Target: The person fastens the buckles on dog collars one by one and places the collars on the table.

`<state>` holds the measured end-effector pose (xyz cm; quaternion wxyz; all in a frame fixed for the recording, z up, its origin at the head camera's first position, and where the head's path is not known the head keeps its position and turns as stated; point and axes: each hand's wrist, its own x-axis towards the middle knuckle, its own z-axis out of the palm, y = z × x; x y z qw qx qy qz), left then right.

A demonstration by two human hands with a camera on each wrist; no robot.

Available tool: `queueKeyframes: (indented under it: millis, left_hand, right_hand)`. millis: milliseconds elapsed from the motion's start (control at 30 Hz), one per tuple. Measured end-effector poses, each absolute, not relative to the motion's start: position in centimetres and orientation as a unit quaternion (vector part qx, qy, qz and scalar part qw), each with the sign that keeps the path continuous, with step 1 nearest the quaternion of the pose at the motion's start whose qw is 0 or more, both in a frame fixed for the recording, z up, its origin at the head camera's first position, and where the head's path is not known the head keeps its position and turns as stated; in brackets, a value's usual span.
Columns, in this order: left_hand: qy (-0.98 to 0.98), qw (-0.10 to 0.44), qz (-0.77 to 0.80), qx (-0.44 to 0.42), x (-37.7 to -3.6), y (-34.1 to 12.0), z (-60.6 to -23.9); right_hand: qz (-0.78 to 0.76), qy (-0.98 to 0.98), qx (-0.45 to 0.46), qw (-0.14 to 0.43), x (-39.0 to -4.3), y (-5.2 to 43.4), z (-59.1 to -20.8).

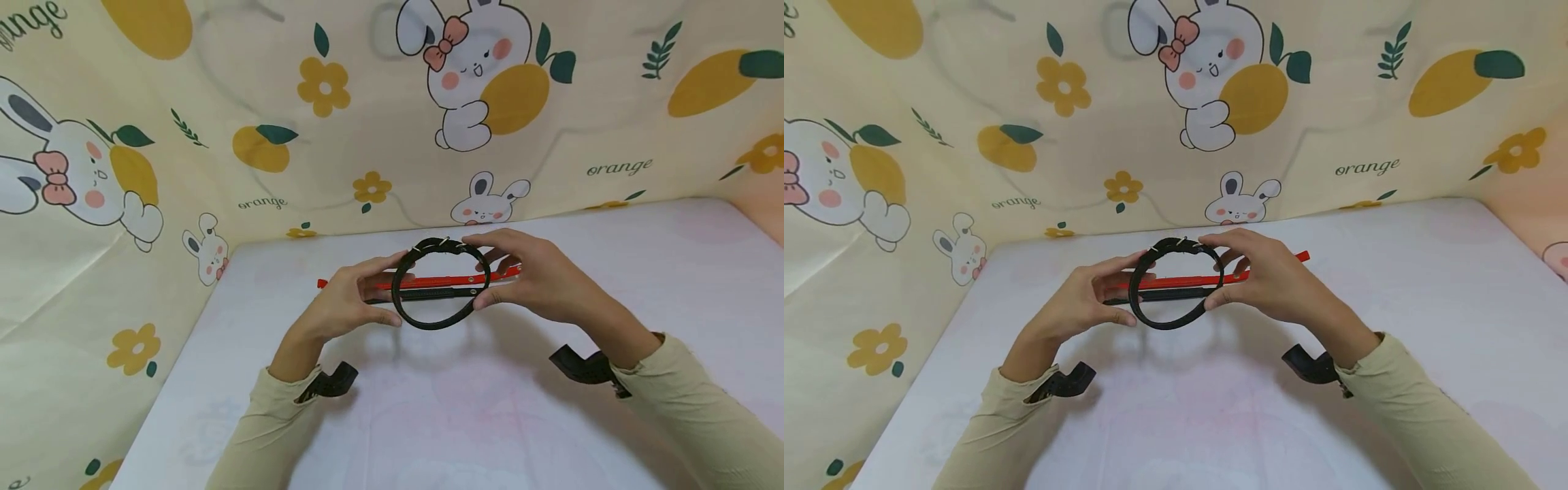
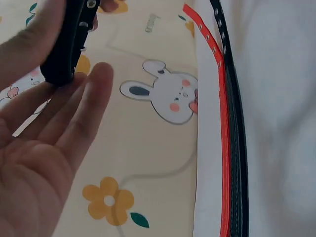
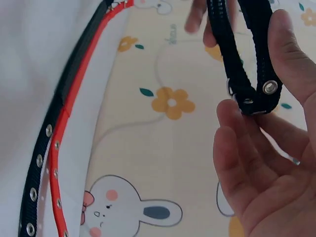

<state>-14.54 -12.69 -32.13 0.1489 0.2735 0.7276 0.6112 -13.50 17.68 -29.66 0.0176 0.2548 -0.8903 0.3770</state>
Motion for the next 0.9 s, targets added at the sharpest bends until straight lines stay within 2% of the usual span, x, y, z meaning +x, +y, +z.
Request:
queueKeyframes:
  millis: [133,333,533,900]
  left_hand:
    - [0.767,0.110,0.566,0.280,-15.1,-13.1,-32.5]
    - [0.790,0.120,0.544,0.256,-15.8,-13.7,-33.4]
    - [0.834,0.126,0.480,0.241,-16.2,-14.4,-33.8]
    - [0.893,0.119,0.362,0.241,-15.3,-15.2,-35.3]
  right_hand:
    - [0.382,-0.892,0.243,0.004,-13.4,17.3,-30.3]
    - [0.369,-0.902,0.223,-0.012,-13.6,16.5,-31.1]
    - [0.335,-0.919,0.201,-0.052,-14.1,15.8,-32.0]
    - [0.300,-0.927,0.207,-0.092,-14.3,13.8,-34.9]
